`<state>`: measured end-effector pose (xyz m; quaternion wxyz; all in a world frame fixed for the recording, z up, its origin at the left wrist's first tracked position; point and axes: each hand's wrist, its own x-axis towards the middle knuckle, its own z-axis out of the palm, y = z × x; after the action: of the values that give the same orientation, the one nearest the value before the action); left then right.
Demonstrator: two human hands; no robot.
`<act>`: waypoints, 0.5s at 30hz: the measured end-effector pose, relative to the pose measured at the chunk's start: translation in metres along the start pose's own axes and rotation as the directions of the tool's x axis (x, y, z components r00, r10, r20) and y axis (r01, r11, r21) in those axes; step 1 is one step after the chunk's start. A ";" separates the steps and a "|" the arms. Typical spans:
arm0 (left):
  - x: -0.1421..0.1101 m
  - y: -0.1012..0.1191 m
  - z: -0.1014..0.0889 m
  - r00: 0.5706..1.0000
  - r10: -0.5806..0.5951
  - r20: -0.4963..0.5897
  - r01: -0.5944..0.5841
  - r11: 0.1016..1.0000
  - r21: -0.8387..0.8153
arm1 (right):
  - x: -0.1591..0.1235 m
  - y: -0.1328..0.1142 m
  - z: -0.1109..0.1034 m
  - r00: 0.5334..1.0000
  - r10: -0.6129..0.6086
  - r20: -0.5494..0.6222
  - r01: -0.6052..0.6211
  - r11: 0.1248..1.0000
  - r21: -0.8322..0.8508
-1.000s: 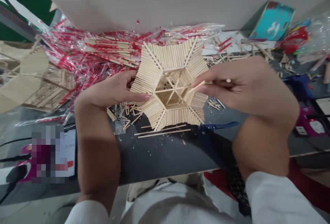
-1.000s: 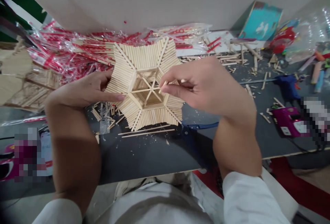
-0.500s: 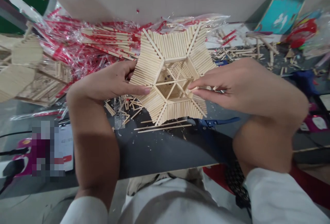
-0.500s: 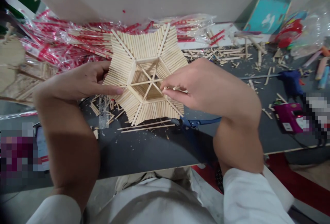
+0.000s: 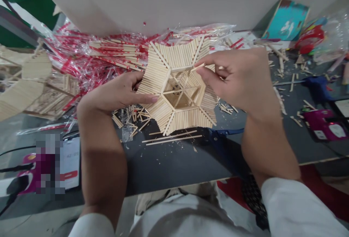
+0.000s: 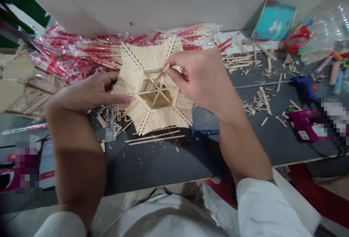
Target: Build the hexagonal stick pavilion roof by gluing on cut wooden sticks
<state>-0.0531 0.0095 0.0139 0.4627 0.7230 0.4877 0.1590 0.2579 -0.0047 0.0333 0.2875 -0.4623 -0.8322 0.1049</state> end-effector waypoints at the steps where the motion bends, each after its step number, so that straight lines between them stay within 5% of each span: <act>1: 0.000 0.000 0.000 1.000 -0.002 -0.004 0.002 1.000 -0.005 | 0.002 0.001 0.003 1.000 0.020 -0.005 -0.020 1.000 0.018; 7: 0.005 -0.003 0.002 0.999 -0.043 -0.029 0.041 0.997 -0.068 | 0.018 0.018 0.019 0.999 0.047 -0.020 -0.047 0.999 0.015; 15: 0.021 -0.035 0.004 0.992 -0.097 -0.077 0.081 0.979 -0.187 | 0.043 0.040 0.043 0.999 -0.001 0.044 0.002 1.000 -0.013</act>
<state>-0.0601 0.0292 -0.0219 0.5128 0.6472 0.5222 0.2132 0.2440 0.0565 -0.0031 0.2660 -0.4612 -0.8394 0.1094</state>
